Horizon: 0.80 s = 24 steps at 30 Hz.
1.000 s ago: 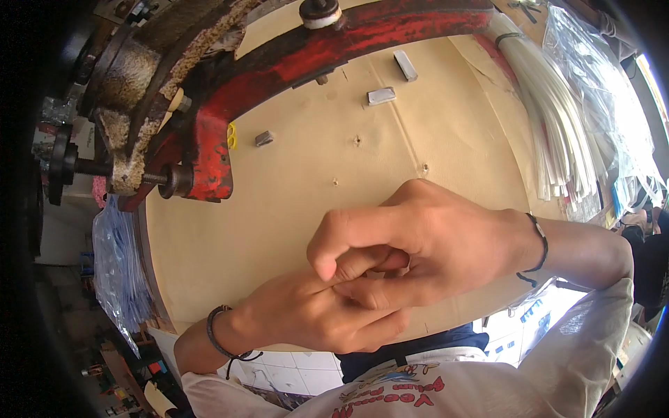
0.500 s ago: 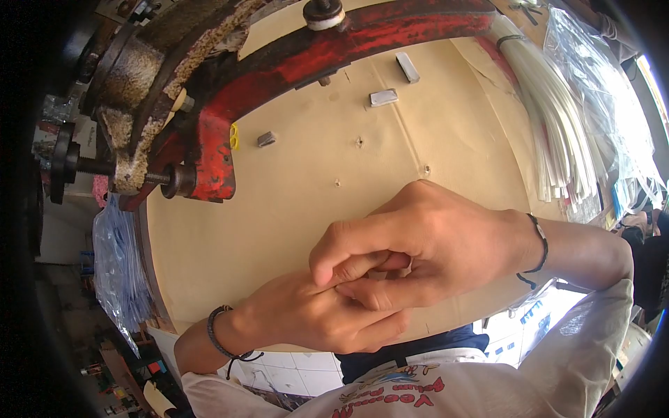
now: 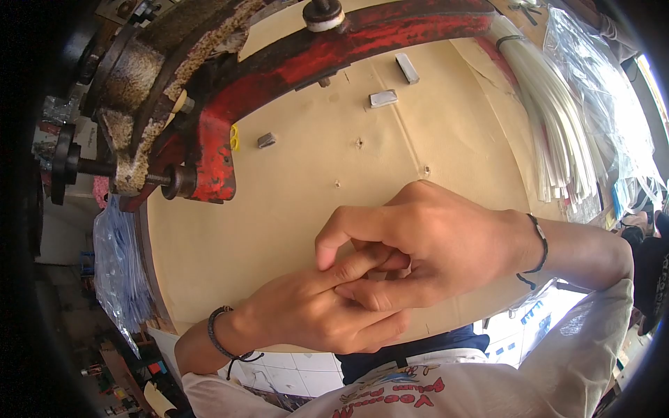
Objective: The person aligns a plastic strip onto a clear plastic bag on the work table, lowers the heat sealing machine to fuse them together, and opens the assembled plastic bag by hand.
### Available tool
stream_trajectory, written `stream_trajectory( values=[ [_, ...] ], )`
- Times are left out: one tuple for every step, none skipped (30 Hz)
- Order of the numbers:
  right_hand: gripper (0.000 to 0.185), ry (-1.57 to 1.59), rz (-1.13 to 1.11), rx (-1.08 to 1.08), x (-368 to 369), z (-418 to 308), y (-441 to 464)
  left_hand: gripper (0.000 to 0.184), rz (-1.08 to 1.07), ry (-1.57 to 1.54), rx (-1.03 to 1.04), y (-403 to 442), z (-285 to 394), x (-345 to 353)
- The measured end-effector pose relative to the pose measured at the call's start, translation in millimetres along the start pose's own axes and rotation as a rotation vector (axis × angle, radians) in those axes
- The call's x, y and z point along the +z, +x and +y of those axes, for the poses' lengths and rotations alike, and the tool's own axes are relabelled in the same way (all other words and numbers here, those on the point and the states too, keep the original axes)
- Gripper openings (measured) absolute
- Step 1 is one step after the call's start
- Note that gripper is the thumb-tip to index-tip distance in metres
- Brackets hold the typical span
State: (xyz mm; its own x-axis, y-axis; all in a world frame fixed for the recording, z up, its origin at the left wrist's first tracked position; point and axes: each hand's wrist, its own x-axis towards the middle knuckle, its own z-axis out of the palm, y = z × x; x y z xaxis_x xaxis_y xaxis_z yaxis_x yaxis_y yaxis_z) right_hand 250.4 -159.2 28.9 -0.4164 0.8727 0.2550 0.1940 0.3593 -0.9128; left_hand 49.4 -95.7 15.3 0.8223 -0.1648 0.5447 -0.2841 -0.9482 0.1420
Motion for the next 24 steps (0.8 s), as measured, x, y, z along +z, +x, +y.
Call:
stream_trajectory(
  values=[
    [0.028, 0.000, 0.000, 0.010, -0.5, -1.3, 0.4, 0.019, -0.019, 0.012, 0.010, 1.3, -0.1, -2.5],
    [0.026, 0.000, 0.001, 0.021, -1.4, -3.8, 1.1, 0.019, -0.054, -0.002, 0.004, 0.0, 0.3, -4.2],
    [0.025, 0.002, -0.002, 0.013, -1.6, -4.3, 1.7, 0.019, -0.090, -0.016, -0.002, -1.3, 0.8, -5.9],
    [0.024, 0.003, -0.005, 0.004, -1.9, -4.8, 2.3, 0.019, -0.142, -0.056, -0.023, -5.6, 3.7, -7.8],
    [0.024, 0.005, -0.012, -0.023, -2.0, -3.9, 3.0, 0.019, -0.148, -0.070, -0.033, -6.1, 4.3, -7.8],
    [0.024, 0.008, -0.018, -0.050, -1.9, -3.0, 3.1, 0.020, -0.153, -0.083, -0.043, -6.6, 4.9, -7.7],
    [0.026, -0.003, -0.012, -0.042, -1.4, -2.1, 2.8, 0.020, -0.111, -0.069, -0.040, -4.1, 4.2, -6.1],
    [0.027, -0.015, -0.006, -0.034, -0.8, -1.1, 2.2, 0.020, -0.089, -0.055, -0.033, -2.8, 3.2, -5.7],
    [0.029, -0.026, 0.000, -0.026, -0.4, -0.8, 1.8, 0.020, -0.067, -0.042, -0.026, -1.5, 2.2, -5.4],
    [0.029, -0.027, 0.003, -0.025, -0.2, -0.9, 1.7, 0.020, -0.064, -0.028, -0.014, -0.6, 1.3, -5.7],
    [0.028, -0.027, 0.006, -0.023, 0.0, -1.0, 1.8, 0.019, -0.062, -0.024, -0.011, -0.3, 1.2, -5.9],
    [0.028, -0.028, 0.008, -0.022, 0.0, -1.1, 1.8, 0.019, -0.059, -0.020, -0.008, 0.0, 1.1, -6.1],
    [0.027, -0.028, 0.006, -0.001, -0.7, -2.1, 1.8, 0.019, -0.057, -0.026, -0.013, 0.1, 1.5, -6.1],
    [0.026, -0.028, 0.003, 0.020, -1.7, -4.0, 1.8, 0.018, -0.059, -0.023, -0.017, 0.5, 1.5, -6.4],
    [0.025, -0.027, 0.000, 0.041, -2.3, -5.1, 1.8, 0.017, -0.060, -0.021, -0.021, 0.8, 1.5, -6.8],
    [0.025, -0.036, 0.004, 0.029, -2.2, -4.7, 2.0, 0.015, -0.064, -0.011, -0.024, 1.7, 1.2, -7.8],
    [0.025, -0.045, 0.008, 0.017, -2.0, -4.0, 2.1, 0.014, -0.067, -0.007, -0.026, 1.7, 1.2, -7.9],
    [0.025, -0.053, 0.013, 0.005, -1.9, -3.5, 2.2, 0.013, -0.069, -0.002, -0.027, 1.8, 1.2, -7.9],
    [0.025, -0.041, 0.008, 0.000, -1.9, -3.3, 2.5, 0.013, -0.069, -0.002, -0.028, 1.0, 1.5, -7.2],
    [0.025, -0.029, 0.003, -0.006, -1.8, -3.3, 3.1, 0.014, -0.085, -0.013, -0.034, -0.5, 2.3, -7.1],
    [0.025, -0.017, -0.002, -0.012, -1.8, -3.2, 3.6, 0.014, -0.101, -0.023, -0.039, -2.0, 3.2, -7.0],
    [0.025, -0.008, -0.007, -0.021, -2.1, -3.5, 4.1, 0.017, -0.132, -0.044, -0.049, -4.7, 4.7, -7.9],
    [0.024, 0.000, -0.012, -0.030, -2.6, -4.0, 4.7, 0.018, -0.131, -0.048, -0.053, -5.3, 4.8, -7.4],
    [0.024, 0.008, -0.017, -0.040, -2.9, -4.1, 5.0, 0.019, -0.130, -0.052, -0.056, -5.9, 5.0, -6.9]
  ],
)
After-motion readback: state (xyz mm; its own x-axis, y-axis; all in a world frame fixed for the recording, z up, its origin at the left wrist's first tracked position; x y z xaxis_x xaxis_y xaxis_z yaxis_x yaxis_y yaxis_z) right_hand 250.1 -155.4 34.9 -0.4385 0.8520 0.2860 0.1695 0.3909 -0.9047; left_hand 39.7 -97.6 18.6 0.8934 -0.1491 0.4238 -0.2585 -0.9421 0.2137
